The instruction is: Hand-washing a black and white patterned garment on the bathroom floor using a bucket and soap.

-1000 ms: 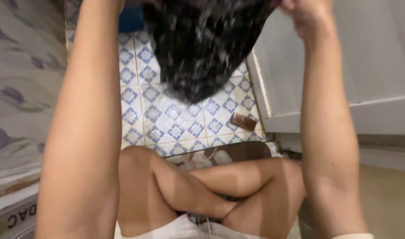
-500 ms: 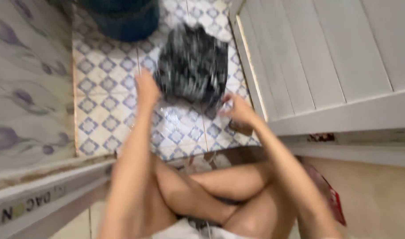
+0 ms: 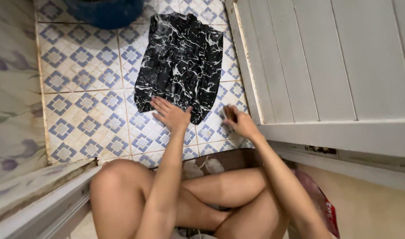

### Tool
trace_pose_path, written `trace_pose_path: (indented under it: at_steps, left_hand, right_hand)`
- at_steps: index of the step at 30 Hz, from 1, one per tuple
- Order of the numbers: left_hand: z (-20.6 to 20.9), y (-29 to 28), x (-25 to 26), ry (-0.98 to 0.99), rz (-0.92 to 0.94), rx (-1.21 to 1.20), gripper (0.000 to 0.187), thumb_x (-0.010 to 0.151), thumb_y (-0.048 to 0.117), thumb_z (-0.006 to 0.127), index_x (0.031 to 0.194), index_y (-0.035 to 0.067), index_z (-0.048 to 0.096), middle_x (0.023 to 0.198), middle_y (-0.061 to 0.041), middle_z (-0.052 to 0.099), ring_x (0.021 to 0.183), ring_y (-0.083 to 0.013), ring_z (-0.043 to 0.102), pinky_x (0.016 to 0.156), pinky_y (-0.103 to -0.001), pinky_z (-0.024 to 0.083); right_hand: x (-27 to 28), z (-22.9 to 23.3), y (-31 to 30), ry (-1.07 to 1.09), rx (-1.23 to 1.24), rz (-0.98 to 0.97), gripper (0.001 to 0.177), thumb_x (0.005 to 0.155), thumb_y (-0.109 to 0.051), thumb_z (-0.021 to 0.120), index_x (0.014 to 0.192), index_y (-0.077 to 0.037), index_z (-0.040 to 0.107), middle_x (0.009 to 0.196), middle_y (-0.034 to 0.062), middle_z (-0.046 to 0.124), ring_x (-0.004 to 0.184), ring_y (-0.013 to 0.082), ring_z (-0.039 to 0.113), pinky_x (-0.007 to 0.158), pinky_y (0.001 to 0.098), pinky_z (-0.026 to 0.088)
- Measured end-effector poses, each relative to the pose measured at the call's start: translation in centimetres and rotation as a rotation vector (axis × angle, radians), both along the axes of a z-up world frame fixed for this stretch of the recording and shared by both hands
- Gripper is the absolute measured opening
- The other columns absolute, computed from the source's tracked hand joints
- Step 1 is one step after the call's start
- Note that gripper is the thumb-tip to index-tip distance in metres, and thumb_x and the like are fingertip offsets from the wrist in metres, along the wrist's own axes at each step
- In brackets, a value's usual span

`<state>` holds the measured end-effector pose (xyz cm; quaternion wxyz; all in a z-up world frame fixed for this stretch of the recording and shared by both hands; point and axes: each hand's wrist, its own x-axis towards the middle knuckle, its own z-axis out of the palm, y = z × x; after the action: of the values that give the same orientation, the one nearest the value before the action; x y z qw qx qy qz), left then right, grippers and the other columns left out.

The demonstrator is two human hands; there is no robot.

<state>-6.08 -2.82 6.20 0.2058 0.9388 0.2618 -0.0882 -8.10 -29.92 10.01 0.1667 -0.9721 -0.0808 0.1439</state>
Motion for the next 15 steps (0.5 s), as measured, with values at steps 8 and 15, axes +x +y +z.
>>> trace_pose_path:
  at_steps: [8, 15]
  left_hand:
    - [0.7, 1.0, -3.2, 0.305, -0.015, -0.054, 0.143, 0.076, 0.075, 0.069, 0.157, -0.016, -0.006, 0.170, -0.027, -0.009, 0.157, -0.0385, -0.012, 0.117, -0.074, 0.003]
    - [-3.9, 10.2, -1.6, 0.391, -0.187, -0.027, 0.037, 0.101, 0.038, 0.055, 0.129, 0.015, 0.064, 0.136, -0.011, 0.060, 0.126, -0.0284, 0.058, 0.101, -0.053, 0.047]
  right_hand:
    - [5.1, 0.4, 7.8, -0.050, 0.363, -0.217, 0.064, 0.098, -0.042, 0.069, 0.150, -0.007, 0.054, 0.110, 0.0194, 0.075, 0.090, 0.0230, 0.070, 0.087, 0.0341, 0.055]
    - [4.1, 3.9, 21.1, 0.030, 0.664, 0.203, 0.053, 0.103, -0.023, 0.064, 0.152, -0.010, 0.051, 0.125, 0.0165, 0.066, 0.111, 0.0265, 0.065, 0.100, 0.0348, 0.050]
